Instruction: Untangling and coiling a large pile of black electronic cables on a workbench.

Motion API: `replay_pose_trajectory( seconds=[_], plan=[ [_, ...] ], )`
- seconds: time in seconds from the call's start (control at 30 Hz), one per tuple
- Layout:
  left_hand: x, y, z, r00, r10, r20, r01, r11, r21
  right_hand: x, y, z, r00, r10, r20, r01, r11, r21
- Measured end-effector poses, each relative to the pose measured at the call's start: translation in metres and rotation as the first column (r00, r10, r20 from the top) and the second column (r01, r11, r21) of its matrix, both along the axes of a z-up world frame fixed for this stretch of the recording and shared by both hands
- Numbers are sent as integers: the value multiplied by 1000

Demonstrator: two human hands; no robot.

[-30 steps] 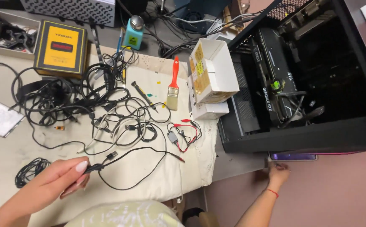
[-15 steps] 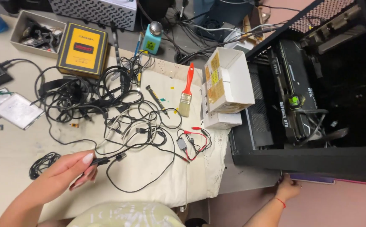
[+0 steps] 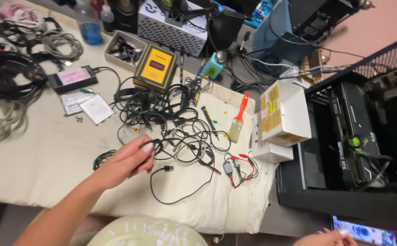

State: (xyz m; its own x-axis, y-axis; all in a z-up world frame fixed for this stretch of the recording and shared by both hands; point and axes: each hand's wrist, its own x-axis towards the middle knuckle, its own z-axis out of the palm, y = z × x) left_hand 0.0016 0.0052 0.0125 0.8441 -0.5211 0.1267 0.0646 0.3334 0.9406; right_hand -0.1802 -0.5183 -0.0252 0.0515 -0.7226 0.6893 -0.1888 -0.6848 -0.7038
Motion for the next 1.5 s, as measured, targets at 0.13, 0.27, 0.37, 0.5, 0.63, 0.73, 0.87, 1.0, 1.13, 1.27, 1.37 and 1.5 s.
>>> replay_pose_trajectory(
  seconds=[0.13,0.27,0.37,0.5,0.63,0.73,0.87,1.0,1.13,1.27,1.37,1.5],
  plan=[
    [-4,-18,8,999,-17,45,20,997,-78,64,129,4,885,465,-26,-465,877,-122],
    [-8,-35,27,990,-122,71,134,972,-195,127,253,49,400,883,-244,-912,409,-17],
    [7,-40,49,987,-139,79,155,949,-273,172,292,57,412,865,-287,-911,381,-159],
    [25,-41,72,989,-144,32,145,899,-414,205,325,80,322,941,-101,-944,311,-114],
    [44,-39,75,989,-150,-5,129,865,-485,216,347,91,107,994,-3,-960,104,259],
    [57,-41,58,991,-116,-61,76,887,-456,238,324,54,74,992,-100,-928,105,358],
    [75,-40,47,978,126,169,-77,960,-271,227,330,69,77,798,-598,-886,330,327],
    [54,-22,86,880,118,460,-264,927,267,206,332,95,-147,600,-786,-875,292,386],
    [66,-19,47,796,-72,601,-321,792,520,192,311,120,-268,719,-642,-889,72,452],
    [54,-16,47,890,-304,339,-65,652,756,195,272,120,-286,736,-613,-928,-55,368],
    [40,-13,54,894,-397,206,136,680,720,196,250,120,-252,651,-717,-965,-112,238],
    [24,-14,34,921,-373,116,302,869,393,195,257,122,-83,582,-809,-979,105,176]
  ],
)
